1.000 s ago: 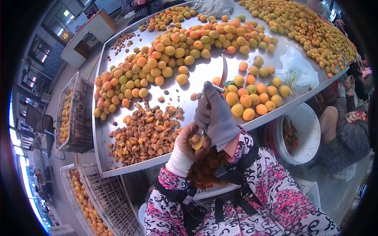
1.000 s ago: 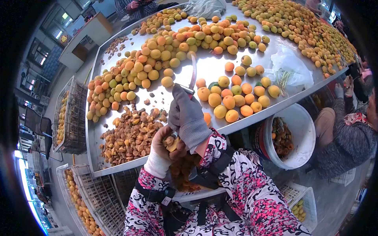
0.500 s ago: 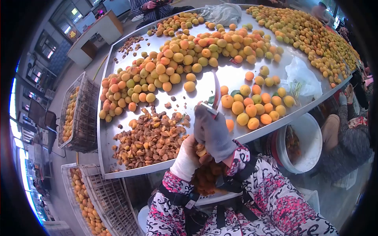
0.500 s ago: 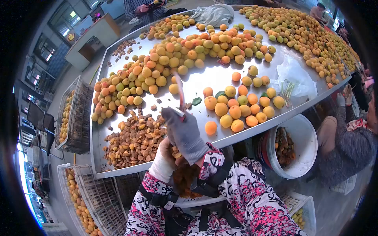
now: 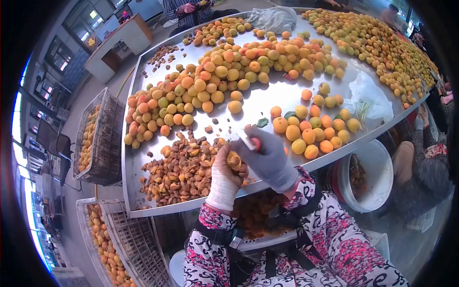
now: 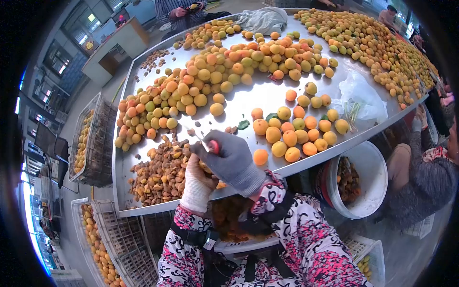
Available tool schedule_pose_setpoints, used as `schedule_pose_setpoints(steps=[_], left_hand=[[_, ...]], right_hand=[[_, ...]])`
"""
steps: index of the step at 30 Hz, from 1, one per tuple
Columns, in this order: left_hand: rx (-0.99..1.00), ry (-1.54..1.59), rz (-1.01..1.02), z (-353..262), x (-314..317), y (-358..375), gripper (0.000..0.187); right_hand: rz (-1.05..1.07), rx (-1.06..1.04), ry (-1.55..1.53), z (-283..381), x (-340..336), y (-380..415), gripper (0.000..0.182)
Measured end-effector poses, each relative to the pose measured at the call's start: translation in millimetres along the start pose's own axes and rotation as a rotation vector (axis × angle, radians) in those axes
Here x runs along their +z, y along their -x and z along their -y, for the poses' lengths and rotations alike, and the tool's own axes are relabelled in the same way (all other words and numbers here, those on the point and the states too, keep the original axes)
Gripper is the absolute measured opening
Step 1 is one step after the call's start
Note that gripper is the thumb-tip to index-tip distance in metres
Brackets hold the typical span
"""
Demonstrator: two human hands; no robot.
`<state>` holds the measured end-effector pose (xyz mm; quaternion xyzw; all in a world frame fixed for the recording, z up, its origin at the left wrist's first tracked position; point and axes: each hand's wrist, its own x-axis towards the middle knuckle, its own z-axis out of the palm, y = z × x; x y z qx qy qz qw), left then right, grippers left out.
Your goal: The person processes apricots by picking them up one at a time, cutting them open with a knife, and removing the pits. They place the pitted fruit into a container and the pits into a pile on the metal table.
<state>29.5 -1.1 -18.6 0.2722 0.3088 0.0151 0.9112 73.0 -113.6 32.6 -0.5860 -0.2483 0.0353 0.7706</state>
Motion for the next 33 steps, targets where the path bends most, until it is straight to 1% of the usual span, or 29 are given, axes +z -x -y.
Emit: schedule_pose_setpoints(steps=[2, 3, 6, 7, 9, 10, 11, 13, 14, 15, 16, 18, 19, 20, 21, 22, 23, 24, 25, 26, 27, 28, 29, 30, 32, 33], left_hand=[[0.053, 0.062, 0.013, 1, -1, -1, 0.026], [0.096, 0.157, 0.063, 4, -9, -8, 0.03], [0.055, 0.116, 0.055, 5, -7, -2, 0.032], [0.125, 0.041, 0.022, 8, -2, 2, 0.032], [0.139, -0.009, 0.037, 8, 9, 16, 0.032], [0.153, -0.06, 0.051, 8, 12, 20, 0.032], [0.15, -0.06, 0.052, 11, 8, 16, 0.032], [0.218, -0.003, 0.088, 21, -9, 6, 0.035], [0.217, -0.003, 0.087, 21, -8, 15, 0.035], [0.175, -0.135, 0.023, 20, -2, 29, 0.036], [0.133, -0.266, -0.044, 18, 0, 37, 0.038], [0.108, -0.193, 0.047, 7, -5, 41, 0.04], [0.069, -0.247, 0.14, 0, -10, 44, 0.04], [0.025, -0.301, 0.24, -5, -14, 47, 0.039], [-0.018, -0.414, 0.291, -10, -8, 58, 0.032], [-0.026, -0.408, 0.302, -8, -16, 56, 0.032], [0.34, -0.882, 0.527, -6, -17, 58, 0.029], [0.731, -1.344, 0.734, -5, -16, 59, 0.025], [0.086, -1.118, 0.443, -4, -17, 70, 0.022], [0.083, -1.113, 0.447, -6, -12, 78, 0.022], [-0.012, -1.153, 0.402, -7, -9, 83, 0.024], [-0.104, -1.193, 0.355, -8, -8, 84, 0.026], [0.059, -1.292, 0.481, -6, -16, 79, 0.031], [0.063, -1.292, 0.478, -5, -21, 75, 0.031], [0.243, -1.386, 0.641, -6, -26, 72, 0.033], [0.32, -1.419, 0.602, -8, -24, 73, 0.033]], right_hand=[[0.269, -0.055, 0.708, -3, -6, 4, 0.027], [0.375, 0.048, 0.828, -13, -5, 8, 0.031], [0.418, 0.049, 0.858, -23, -7, 14, 0.029], [0.419, 0.049, 0.86, -24, -6, 17, 0.029], [0.424, 0.024, 0.966, -23, -4, 24, 0.031], [0.422, 0.025, 0.967, -21, -2, 24, 0.031], [0.387, 0.034, 1.002, -17, 3, 24, 0.028], [0.353, 0.048, 1.038, -21, 2, 23, 0.026], [0.211, 0.07, 0.978, -33, -4, 16, 0.027], [0.071, 0.091, 0.914, -37, -8, 7, 0.027], [0.073, 0.092, 0.911, -39, -13, 0, 0.027], [0.154, 0.182, 0.751, -39, -24, -11, 0.032], [0.186, 0.182, 0.799, -42, -28, -11, 0.037], [0.176, 0.186, 0.807, -36, -33, -13, 0.037], [0.219, 0.299, 0.748, -28, -40, -15, 0.037], [0.264, 0.412, 0.687, -20, -48, -19, 0.037], [0.294, 0.414, 0.834, -16, -59, -22, 0.042], [0.293, 0.416, 0.845, -14, -68, -22, 0.042], [0.335, 0.446, 1.042, -13, -76, -21, 0.044], [0.378, 0.476, 1.235, -13, -82, -19, 0.047], [0.43, 0.461, 1.299, -18, -87, -15, 0.049], [0.43, 0.46, 1.302, -21, -87, -12, 0.049], [0.492, 0.492, 1.342, -24, -86, -9, 0.047], [0.555, 0.522, 1.381, -28, -84, -6, 0.045], [0.597, 0.528, 1.4, -36, -79, -4, 0.043], [0.611, 0.533, 1.423, -36, -75, -3, 0.043]])
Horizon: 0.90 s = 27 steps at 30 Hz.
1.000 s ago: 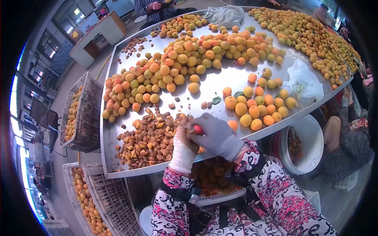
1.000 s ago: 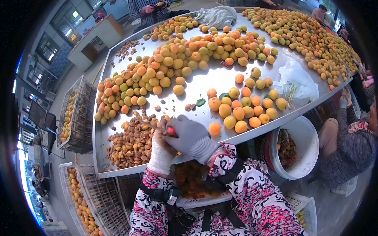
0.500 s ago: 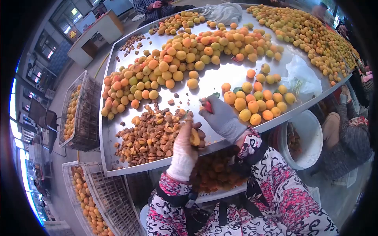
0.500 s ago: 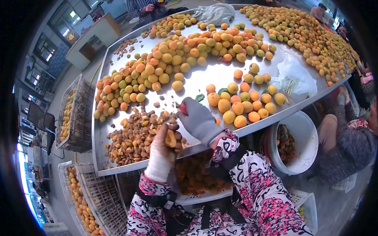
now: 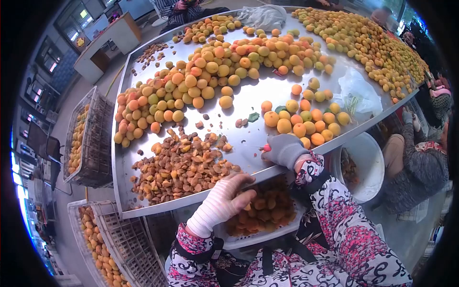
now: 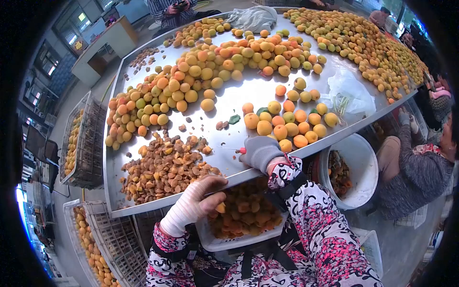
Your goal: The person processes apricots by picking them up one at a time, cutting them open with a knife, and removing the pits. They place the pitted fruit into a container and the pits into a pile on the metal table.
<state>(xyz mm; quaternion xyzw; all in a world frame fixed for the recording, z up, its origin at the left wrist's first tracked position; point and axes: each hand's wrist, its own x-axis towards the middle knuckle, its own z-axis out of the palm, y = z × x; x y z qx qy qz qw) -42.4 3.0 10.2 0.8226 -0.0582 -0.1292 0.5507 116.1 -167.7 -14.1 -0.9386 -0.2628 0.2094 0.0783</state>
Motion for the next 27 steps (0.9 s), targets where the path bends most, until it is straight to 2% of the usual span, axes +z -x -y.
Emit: schedule_pose_setpoints(steps=[1, 3, 4, 5, 6, 7, 9, 11, 13, 15, 17, 18, 19, 21, 22, 23, 26, 27], left_hand=[[-0.002, -0.003, -0.003, 0, -1, -1, 0.033], [-0.138, 0.19, -0.175, -1, -3, -2, 0.034], [-0.188, 0.354, -0.237, -5, -2, -5, 0.036], [-0.185, 0.354, -0.243, -4, -2, -8, 0.036], [-0.229, 0.484, -0.315, -2, -2, -12, 0.039], [-0.271, 0.614, -0.387, -2, -3, -16, 0.041], [-0.229, 0.677, -0.401, -9, 0, -21, 0.045], [-0.174, 0.933, -0.311, -15, 1, -26, 0.046], [-0.097, 0.956, -0.329, -6, 6, -33, 0.045], [-0.071, 0.889, -0.432, -8, 7, -37, 0.046], [-0.025, 0.885, -0.424, -5, 3, -36, 0.047], [0.02, 0.883, -0.416, -4, 1, -35, 0.047], [0.017, 0.878, -0.415, -5, -1, -35, 0.047], [0.012, 0.842, -0.411, -7, -4, -34, 0.048], [0.01, 0.84, -0.411, -6, -4, -33, 0.048], [0.034, 0.813, -0.411, -5, -5, -33, 0.049], [0.069, 0.764, -0.399, -7, -10, -31, 0.052], [0.08, 0.742, -0.387, -8, -12, -29, 0.054]], right_hand=[[0.01, 0.004, 0.025, 3, 0, 0, 0.043], [-0.01, -0.027, -0.072, 6, -1, 1, 0.043], [-0.061, -0.049, -0.217, 8, -2, 2, 0.044], [-0.111, -0.073, -0.36, 12, -8, 6, 0.045], [-0.172, -0.123, -0.547, 20, -14, 15, 0.049], [-0.174, -0.133, -0.544, 25, -11, 16, 0.049], [-0.281, -0.257, -0.782, 36, -3, 21, 0.051], [-0.291, -0.307, -0.805, 44, 1, 25, 0.048], [-0.326, -0.444, -0.942, 48, 11, 25, 0.055], [-0.343, -0.471, -0.899, 46, 11, 25, 0.056], [-0.3, -0.476, -1.036, 42, 4, 27, 0.051], [-0.275, -0.443, -1.137, 40, 3, 28, 0.041], [-0.276, -0.444, -1.143, 37, 1, 31, 0.041], [-0.191, -0.315, -1.217, 33, -6, 37, 0.03], [-0.262, -0.411, -1.187, 33, -7, 41, 0.025], [-0.262, -0.411, -1.189, 33, -9, 45, 0.025], [-0.36, -0.477, -0.827, 31, -8, 52, 0.031], [-0.36, -0.478, -0.827, 31, -7, 53, 0.031]])
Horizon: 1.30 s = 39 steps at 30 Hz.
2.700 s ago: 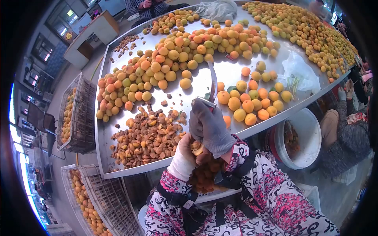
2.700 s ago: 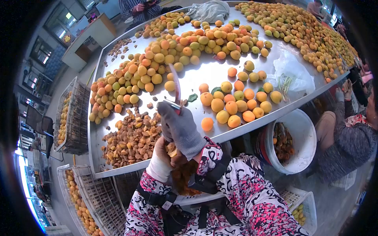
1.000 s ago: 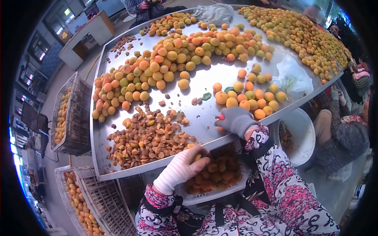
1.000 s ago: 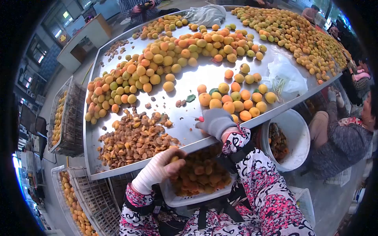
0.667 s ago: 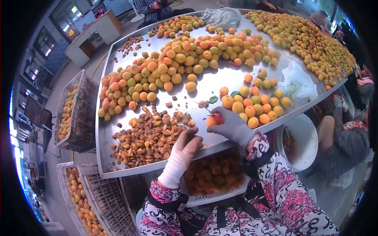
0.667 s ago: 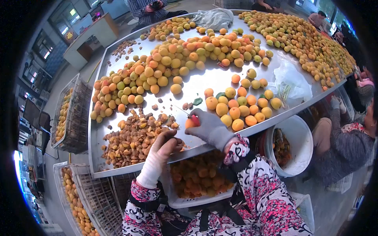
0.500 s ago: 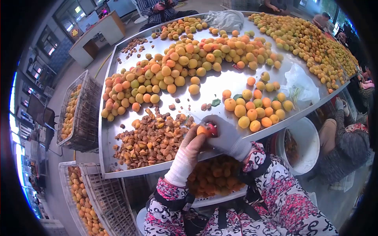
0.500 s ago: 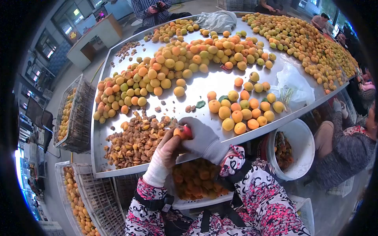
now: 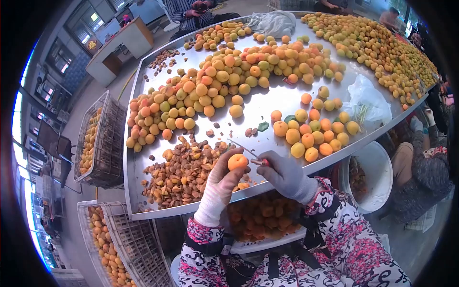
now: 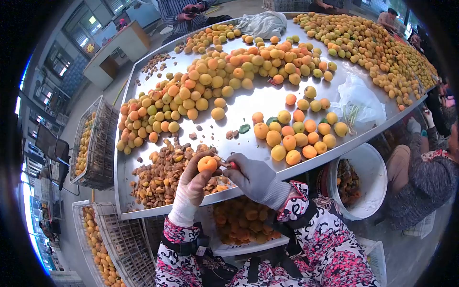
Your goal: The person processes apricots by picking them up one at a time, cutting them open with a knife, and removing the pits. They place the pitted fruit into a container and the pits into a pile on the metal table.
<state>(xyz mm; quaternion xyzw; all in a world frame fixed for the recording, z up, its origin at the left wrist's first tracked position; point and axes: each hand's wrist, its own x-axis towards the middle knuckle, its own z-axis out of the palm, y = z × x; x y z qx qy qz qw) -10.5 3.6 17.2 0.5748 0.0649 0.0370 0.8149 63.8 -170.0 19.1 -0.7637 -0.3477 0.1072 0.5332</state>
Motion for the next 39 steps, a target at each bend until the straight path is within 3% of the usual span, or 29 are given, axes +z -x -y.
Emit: schedule_pose_setpoints(steps=[6, 8, 11, 16, 27, 32, 35, 39], left_hand=[[-0.057, 0.017, 0.057, -8, -10, 2, 0.057], [-0.063, 0.034, 0.061, -4, -15, -3, 0.055], [-0.05, 0.061, -0.008, 0, -18, -8, 0.058], [-0.027, 0.286, 0.088, 1, -24, -13, 0.059], [-0.001, 0.059, 0.011, -10, -15, -4, 0.06], [-0.006, 0.068, 0.046, -5, -17, -5, 0.059], [-0.032, 0.435, 0.006, 15, -1, -6, 0.061], [-0.072, 0.61, -0.137, 26, 12, -11, 0.062]], right_hand=[[0.0, -0.014, 0.034, -1, -1, 3, 0.032], [0.001, 0.069, 0.071, 5, -4, 2, 0.029], [0.027, 0.047, 0.022, 2, -4, 1, 0.027], [0.081, 0.066, 0.038, 2, 2, 4, 0.028], [0.124, 0.068, 0.071, 4, 13, 10, 0.03], [0.145, 0.192, -0.076, 9, 22, 13, 0.03], [-0.044, 0.136, -0.169, 3, 52, 21, 0.03], [-0.033, 0.201, -0.049, -1, 56, 14, 0.027]])
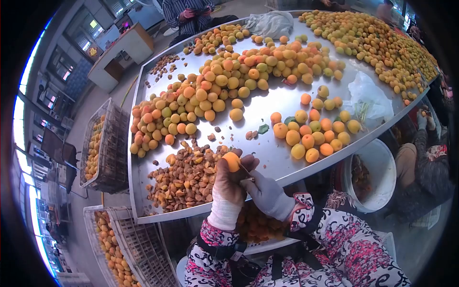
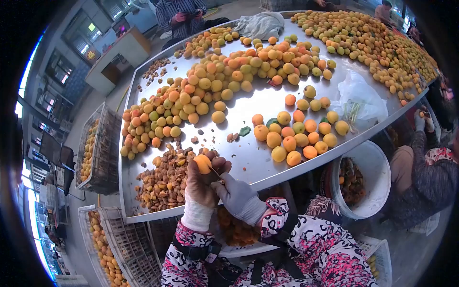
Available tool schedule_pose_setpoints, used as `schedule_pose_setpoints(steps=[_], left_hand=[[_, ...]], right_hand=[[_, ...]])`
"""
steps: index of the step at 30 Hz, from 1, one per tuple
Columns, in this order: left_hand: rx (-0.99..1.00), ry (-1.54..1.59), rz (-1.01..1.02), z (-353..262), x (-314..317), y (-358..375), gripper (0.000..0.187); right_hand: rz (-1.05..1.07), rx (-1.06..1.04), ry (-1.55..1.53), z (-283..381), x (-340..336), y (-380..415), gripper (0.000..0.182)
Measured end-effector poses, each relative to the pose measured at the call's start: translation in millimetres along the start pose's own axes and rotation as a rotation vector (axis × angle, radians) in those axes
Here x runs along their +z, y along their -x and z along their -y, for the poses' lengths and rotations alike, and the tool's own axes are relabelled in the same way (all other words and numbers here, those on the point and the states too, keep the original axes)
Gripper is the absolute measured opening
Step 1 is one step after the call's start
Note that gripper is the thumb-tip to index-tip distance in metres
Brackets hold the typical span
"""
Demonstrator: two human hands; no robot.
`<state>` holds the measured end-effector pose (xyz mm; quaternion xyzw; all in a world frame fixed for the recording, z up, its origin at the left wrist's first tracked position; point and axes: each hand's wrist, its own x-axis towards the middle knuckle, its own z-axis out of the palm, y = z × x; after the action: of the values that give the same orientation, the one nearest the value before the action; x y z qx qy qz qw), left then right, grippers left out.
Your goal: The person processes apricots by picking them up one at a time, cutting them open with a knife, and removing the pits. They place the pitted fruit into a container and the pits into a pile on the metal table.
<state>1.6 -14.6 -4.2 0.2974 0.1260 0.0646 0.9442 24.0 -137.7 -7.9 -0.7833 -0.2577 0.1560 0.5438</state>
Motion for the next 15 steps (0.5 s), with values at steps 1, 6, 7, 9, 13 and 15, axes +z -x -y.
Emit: schedule_pose_setpoints(steps=[1, 6, 7, 9, 13, 15], left_hand=[[-0.011, -0.023, 0.032, -3, -7, -5, 0.059], [0.197, -0.469, 0.035, -33, 5, 1, 0.047], [0.199, -0.466, 0.035, -32, 5, 2, 0.047], [0.175, -0.297, 0.01, -26, 7, 3, 0.047], [0.089, 0.011, -0.178, -3, 17, 3, 0.043], [0.087, -0.013, -0.158, -3, 4, -3, 0.042]], right_hand=[[-0.004, -0.006, -0.001, 1, -3, -4, 0.027], [0.104, 0.005, -0.039, 7, -20, -12, 0.027], [0.125, -0.038, -0.061, 7, -21, -13, 0.027], [0.076, -0.027, -0.108, 4, -8, -7, 0.027], [-0.016, 0.05, -0.066, 1, 11, -2, 0.028], [0.016, 0.046, -0.102, -2, 9, -8, 0.03]])
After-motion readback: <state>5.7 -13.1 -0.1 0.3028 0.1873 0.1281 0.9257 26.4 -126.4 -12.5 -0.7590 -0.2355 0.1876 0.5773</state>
